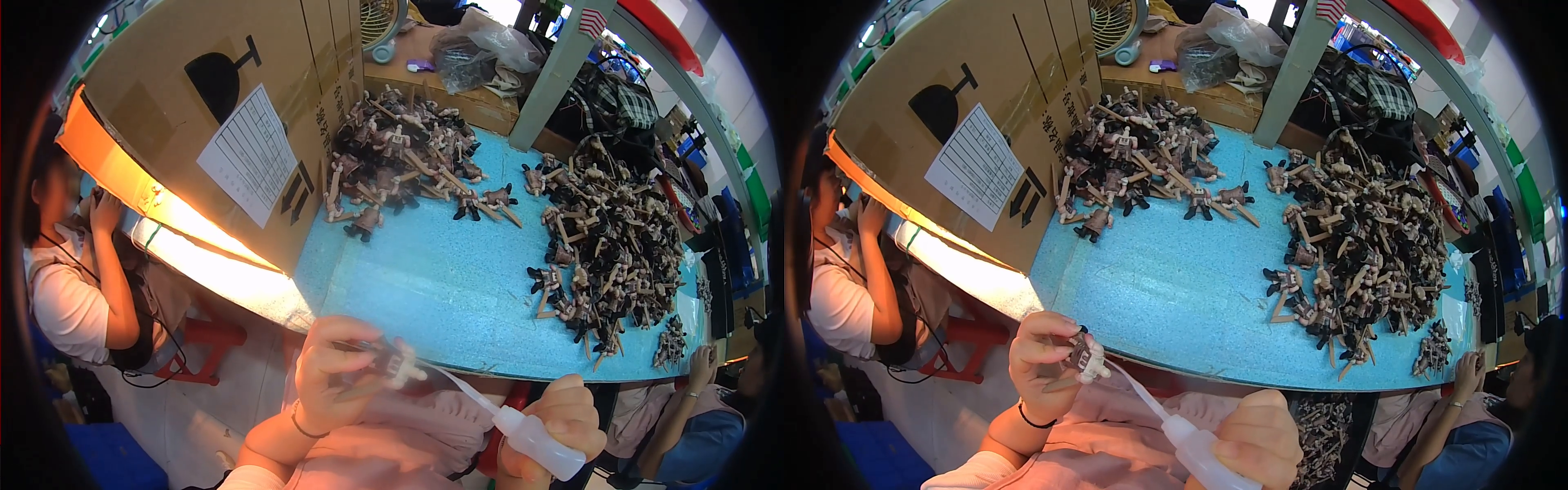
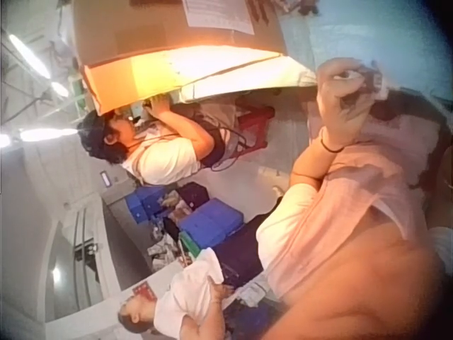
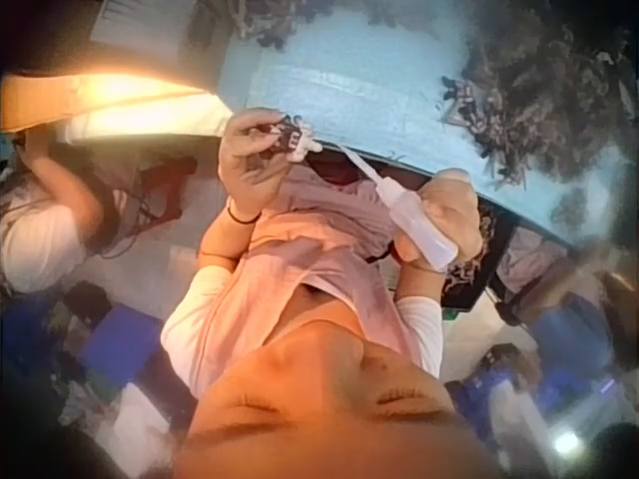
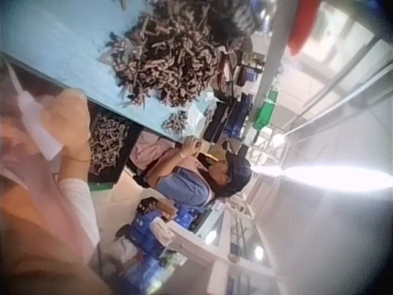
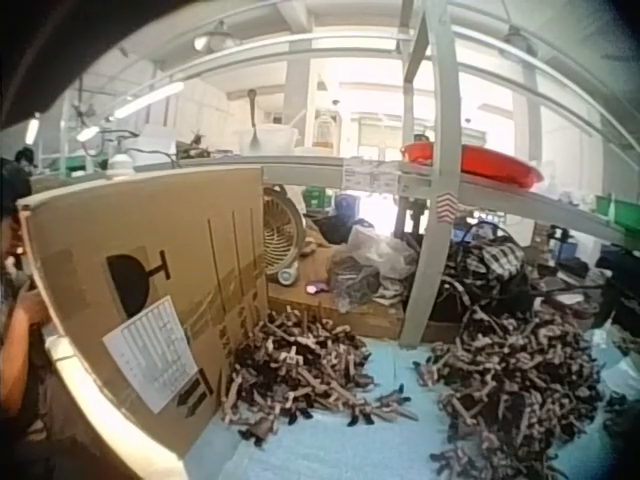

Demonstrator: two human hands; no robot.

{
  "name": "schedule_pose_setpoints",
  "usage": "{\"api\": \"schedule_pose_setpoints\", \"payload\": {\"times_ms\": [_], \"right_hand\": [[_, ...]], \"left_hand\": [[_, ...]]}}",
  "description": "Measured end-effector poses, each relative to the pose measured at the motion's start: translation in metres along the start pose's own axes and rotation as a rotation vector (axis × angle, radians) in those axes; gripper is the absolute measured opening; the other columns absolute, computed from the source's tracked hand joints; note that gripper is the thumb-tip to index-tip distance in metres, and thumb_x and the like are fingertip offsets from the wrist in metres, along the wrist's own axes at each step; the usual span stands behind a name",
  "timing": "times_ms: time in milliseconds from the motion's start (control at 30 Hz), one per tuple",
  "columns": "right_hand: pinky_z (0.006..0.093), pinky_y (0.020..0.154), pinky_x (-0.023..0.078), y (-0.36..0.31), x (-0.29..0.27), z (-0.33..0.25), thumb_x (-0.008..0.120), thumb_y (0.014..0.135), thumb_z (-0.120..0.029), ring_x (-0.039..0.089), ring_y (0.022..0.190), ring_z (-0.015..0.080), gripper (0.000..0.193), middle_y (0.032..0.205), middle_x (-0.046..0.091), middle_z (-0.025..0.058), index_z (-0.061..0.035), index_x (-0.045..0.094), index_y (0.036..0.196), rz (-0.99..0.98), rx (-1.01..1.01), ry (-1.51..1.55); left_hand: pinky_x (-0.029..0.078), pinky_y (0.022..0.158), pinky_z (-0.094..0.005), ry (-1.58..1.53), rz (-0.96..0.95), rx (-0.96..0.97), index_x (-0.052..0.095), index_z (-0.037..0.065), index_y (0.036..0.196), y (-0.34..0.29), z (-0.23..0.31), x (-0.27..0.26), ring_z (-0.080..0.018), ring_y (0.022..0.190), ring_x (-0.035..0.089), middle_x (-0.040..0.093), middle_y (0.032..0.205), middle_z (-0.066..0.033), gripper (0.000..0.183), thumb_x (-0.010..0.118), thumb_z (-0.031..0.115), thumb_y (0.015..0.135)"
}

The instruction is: The person assembles small plastic toy figures by applying glue from a bottle to individual plastic parts and joining them together by hand.

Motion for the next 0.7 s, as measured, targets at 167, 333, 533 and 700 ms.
{"api": "schedule_pose_setpoints", "payload": {"times_ms": [167,333,533,700], "right_hand": [[0.0269,0.052,0.028,0.000,-0.008,0.004,0.061,0.076,-0.055,0.037,0.055,0.0129,0.052,0.065,0.041,0.0006,-0.0070,0.043,0.085,-0.043,-0.018,-0.014],[0.0269,0.054,0.035,0.006,0.002,0.031,0.058,0.085,-0.038,0.045,0.060,0.0143,0.039,0.071,0.048,0.0058,-0.0032,0.042,0.089,-0.010,0.281,0.250],[0.0283,0.075,0.046,-0.001,0.037,0.098,0.059,0.084,-0.014,0.058,0.083,0.0172,0.028,0.093,0.060,0.0122,-0.0004,0.043,0.103,-0.186,0.720,0.257],[0.0245,0.073,0.042,0.010,0.077,0.158,0.061,0.083,-0.015,0.052,0.080,0.0100,0.026,0.092,0.058,0.0036,-0.0028,0.051,0.104,-0.458,0.612,-0.182]], "left_hand": [[0.052,0.074,-0.0302,0.019,0.011,-0.007,0.047,0.006,0.095,-0.002,-0.005,-0.005,-0.0213,0.088,0.054,0.049,0.105,-0.0178,0.037,0.071,-0.004,0.069],[0.053,0.074,-0.0328,0.032,0.067,-0.073,0.046,0.004,0.096,-0.008,-0.004,-0.016,-0.0227,0.087,0.057,0.047,0.105,-0.0177,0.034,0.067,-0.009,0.071],[0.050,0.081,-0.0323,-0.205,0.127,-0.128,0.044,0.002,0.098,-0.011,-0.004,-0.030,-0.0216,0.092,0.058,0.048,0.107,-0.0158,0.034,0.062,-0.012,0.074],[0.049,0.083,-0.0333,-0.278,0.278,-0.143,0.044,0.002,0.097,-0.025,-0.008,-0.050,-0.0194,0.091,0.058,0.049,0.105,-0.0149,0.034,0.063,-0.013,0.074]]}}
Point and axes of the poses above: each hand's wrist, its own y-axis towards the middle knuckle, its own x-axis out of the palm, z = x × y, the point moved 2 cm from there along y, towards the middle knuckle
